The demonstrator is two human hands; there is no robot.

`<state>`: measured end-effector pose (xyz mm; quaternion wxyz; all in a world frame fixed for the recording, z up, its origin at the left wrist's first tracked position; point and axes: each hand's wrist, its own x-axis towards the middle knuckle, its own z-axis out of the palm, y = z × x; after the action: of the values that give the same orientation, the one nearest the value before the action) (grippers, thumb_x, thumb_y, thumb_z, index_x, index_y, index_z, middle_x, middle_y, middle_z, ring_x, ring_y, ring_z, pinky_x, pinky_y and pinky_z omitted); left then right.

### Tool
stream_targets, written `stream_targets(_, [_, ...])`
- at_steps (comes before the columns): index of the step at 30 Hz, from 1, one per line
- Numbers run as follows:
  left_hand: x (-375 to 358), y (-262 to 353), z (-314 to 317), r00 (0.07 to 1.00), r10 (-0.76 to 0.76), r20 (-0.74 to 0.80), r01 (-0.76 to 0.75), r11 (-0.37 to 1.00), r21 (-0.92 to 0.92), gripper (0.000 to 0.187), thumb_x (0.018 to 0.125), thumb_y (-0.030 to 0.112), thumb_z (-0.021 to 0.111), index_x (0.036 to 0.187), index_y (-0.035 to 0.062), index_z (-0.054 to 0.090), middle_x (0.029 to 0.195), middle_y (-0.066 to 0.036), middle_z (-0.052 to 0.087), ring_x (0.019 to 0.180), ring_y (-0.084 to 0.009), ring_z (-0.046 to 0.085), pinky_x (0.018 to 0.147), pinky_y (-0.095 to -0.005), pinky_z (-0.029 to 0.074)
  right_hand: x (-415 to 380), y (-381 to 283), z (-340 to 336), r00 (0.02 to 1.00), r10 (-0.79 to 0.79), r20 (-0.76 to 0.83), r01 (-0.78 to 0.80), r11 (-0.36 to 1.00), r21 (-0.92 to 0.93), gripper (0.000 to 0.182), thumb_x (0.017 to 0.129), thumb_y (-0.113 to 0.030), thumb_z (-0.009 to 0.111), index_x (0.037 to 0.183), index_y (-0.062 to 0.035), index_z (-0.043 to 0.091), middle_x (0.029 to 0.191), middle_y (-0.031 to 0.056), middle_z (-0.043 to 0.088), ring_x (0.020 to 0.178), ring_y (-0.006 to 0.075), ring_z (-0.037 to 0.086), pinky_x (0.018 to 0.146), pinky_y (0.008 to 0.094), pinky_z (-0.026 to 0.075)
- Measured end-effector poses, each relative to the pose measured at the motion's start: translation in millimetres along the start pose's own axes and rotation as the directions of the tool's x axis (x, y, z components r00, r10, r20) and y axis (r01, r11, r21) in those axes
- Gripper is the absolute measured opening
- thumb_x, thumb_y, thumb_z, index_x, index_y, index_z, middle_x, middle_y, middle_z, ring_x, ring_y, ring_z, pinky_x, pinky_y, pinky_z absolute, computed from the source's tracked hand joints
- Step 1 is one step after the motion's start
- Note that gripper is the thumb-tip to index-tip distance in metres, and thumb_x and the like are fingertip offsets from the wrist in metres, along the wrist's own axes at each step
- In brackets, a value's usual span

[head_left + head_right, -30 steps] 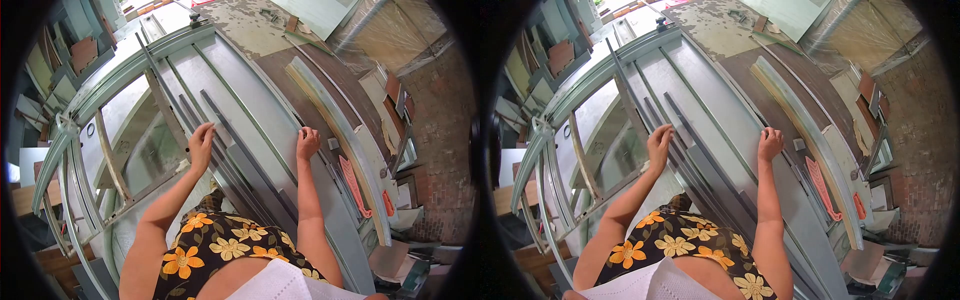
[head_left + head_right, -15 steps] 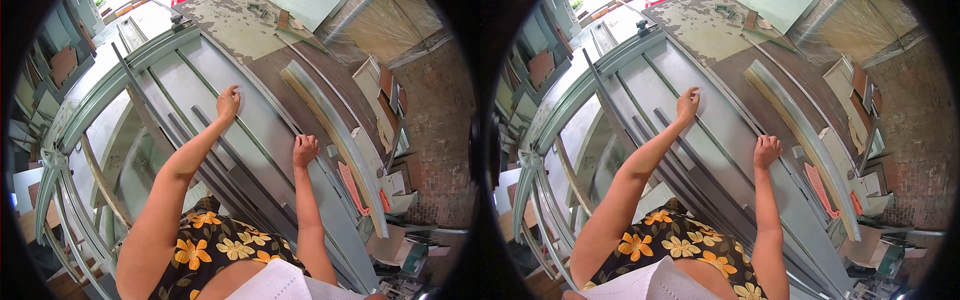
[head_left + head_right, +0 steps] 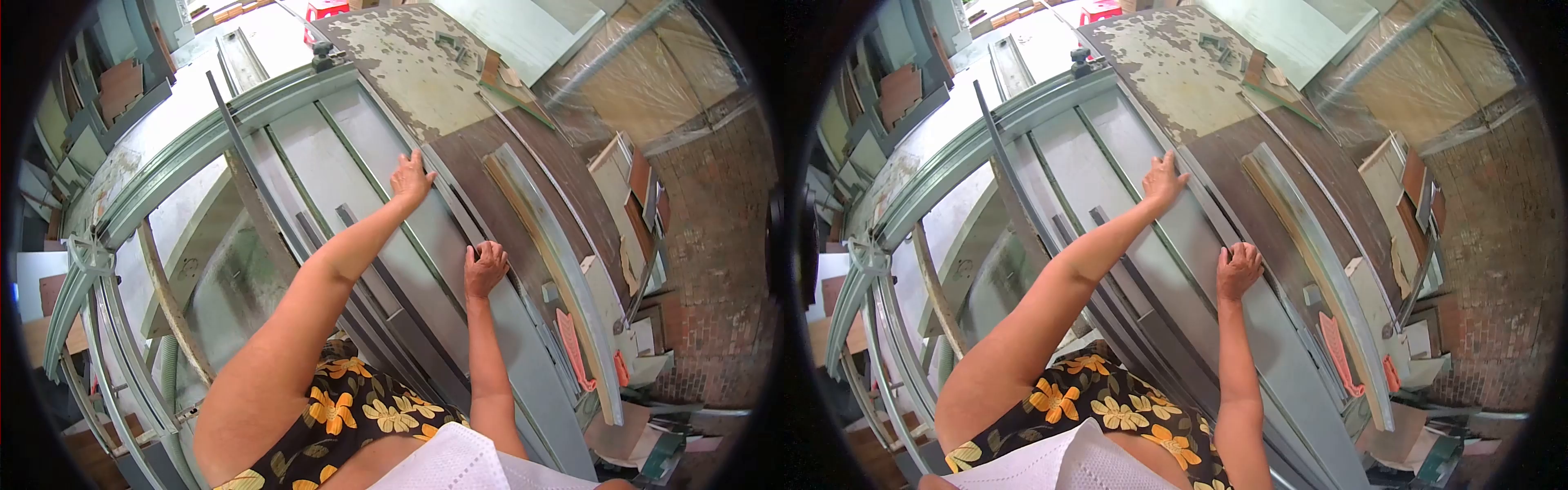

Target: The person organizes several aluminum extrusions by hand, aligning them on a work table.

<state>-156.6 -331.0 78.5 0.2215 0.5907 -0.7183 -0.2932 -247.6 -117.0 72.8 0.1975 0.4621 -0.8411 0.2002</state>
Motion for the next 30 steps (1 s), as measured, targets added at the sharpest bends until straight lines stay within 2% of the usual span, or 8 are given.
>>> stream_targets(8, [2.7, -0.5, 7.2, 0.999, -0.03, 0.022, 0.032, 0.994, -0.106, 0.072, 0.07, 0.027, 0.071, 0.13, 0.0109, 0.034, 0.113, -0.018, 0.048, 0.095, -0.0357, 0.056, 0.08, -0.0442, 0.046, 14.7, -0.6, 7.4, 0.991, 0.038, 0.127, -0.038, 0.999, 0.003, 0.024, 0.069, -0.02, 0.072, 0.089, -0.0139, 0.06, 0.086, 0.0022, 0.055, 0.087, 0.0239, 0.054, 0.072, 0.04, 0.041])
stream_targets(11, [1.1, 3.3, 9.4, 0.99, 0.002, -0.142, -0.039, 0.964, -0.262, 0.074, 0.071, 0.025, 0.07, 0.131, 0.0057, 0.031, 0.112, -0.02, 0.05, 0.095, -0.0354, 0.057, 0.078, -0.0435, 0.046, 29.3, 4.0, -5.4, 0.992, 0.004, 0.128, -0.014, 0.997, 0.077, 0.022, 0.071, -0.02, 0.07, 0.09, -0.0119, 0.063, 0.088, 0.0045, 0.055, 0.088, 0.0264, 0.053, 0.074, 0.04, 0.042])
stream_targets(14, [18.1, 12.6, 13.4, 0.982, -0.188, 0.024, 0.166, 0.79, -0.591, 0.07, 0.073, 0.022, 0.069, 0.13, 0.0019, 0.033, 0.104, -0.018, 0.055, 0.085, -0.029, 0.059, 0.071, -0.039, 0.048, 47.7, 14.1, -20.3, 0.995, -0.029, 0.093, 0.01, 0.98, 0.201, 0.023, 0.074, -0.024, 0.068, 0.091, -0.0096, 0.063, 0.09, 0.009, 0.059, 0.086, 0.0312, 0.055, 0.076, 0.0394, 0.044])
stream_targets(17, [42.1, 18.1, 22.4, 0.907, -0.235, 0.35, 0.42, 0.428, -0.8, 0.054, 0.076, 0.021, 0.066, 0.121, 0.0005, 0.044, 0.087, -0.011, 0.058, 0.069, -0.0211, 0.057, 0.064, -0.0338, 0.047, 61.0, 10.9, -49.8, 0.941, 0.113, 0.32, -0.19, 0.957, 0.221, 0.026, 0.077, -0.029, 0.064, 0.092, -0.0068, 0.062, 0.087, 0.0121, 0.064, 0.08, 0.0324, 0.06, 0.071, 0.0412, 0.046])
stream_targets(18, [41.6, 20.2, 19.6, 0.927, -0.214, 0.309, 0.375, 0.475, -0.796, 0.028, 0.077, 0.019, 0.064, 0.099, 0.0037, 0.056, 0.077, -0.005, 0.056, 0.06, -0.0152, 0.052, 0.059, -0.0303, 0.045, 64.0, 13.2, -56.6, 0.966, 0.05, 0.252, -0.111, 0.966, 0.233, 0.028, 0.08, -0.031, 0.061, 0.09, -0.005, 0.062, 0.083, 0.0138, 0.065, 0.075, 0.0317, 0.063, 0.066, 0.0408, 0.048])
stream_targets(21, [34.2, 28.8, 9.3, 0.923, -0.131, 0.363, 0.378, 0.491, -0.785, 0.012, 0.078, 0.017, 0.063, 0.08, 0.0078, 0.056, 0.07, -0.002, 0.053, 0.06, -0.014, 0.053, 0.057, -0.0309, 0.044, 71.6, 19.8, -81.8, 0.931, 0.135, 0.339, -0.225, 0.944, 0.243, 0.026, 0.079, -0.03, 0.062, 0.088, -0.0049, 0.063, 0.081, 0.0128, 0.065, 0.075, 0.0302, 0.063, 0.065, 0.0384, 0.048])
stream_targets(22, [20.0, 39.0, -5.4, 0.912, -0.13, 0.388, 0.405, 0.418, -0.813, 0.01, 0.078, 0.015, 0.061, 0.073, 0.0108, 0.053, 0.07, -0.001, 0.052, 0.062, -0.0136, 0.054, 0.055, -0.0291, 0.043, 70.1, 25.0, -84.5, 0.935, 0.146, 0.324, -0.242, 0.93, 0.276, 0.026, 0.079, -0.029, 0.062, 0.086, -0.004, 0.064, 0.079, 0.0125, 0.065, 0.073, 0.0287, 0.063, 0.064, 0.037, 0.047])
stream_targets(30, [-43.1, 74.5, -40.1, 0.863, 0.175, 0.474, 0.434, 0.225, -0.872, 0.014, 0.082, 0.012, 0.056, 0.071, 0.0113, 0.049, 0.074, -0.001, 0.055, 0.071, -0.014, 0.059, 0.061, -0.0268, 0.046, 41.2, 62.9, -154.3, 0.963, 0.159, 0.218, -0.228, 0.912, 0.34, 0.027, 0.08, -0.026, 0.063, 0.088, -0.0003, 0.063, 0.08, 0.014, 0.065, 0.075, 0.0258, 0.063, 0.066, 0.0338, 0.047])
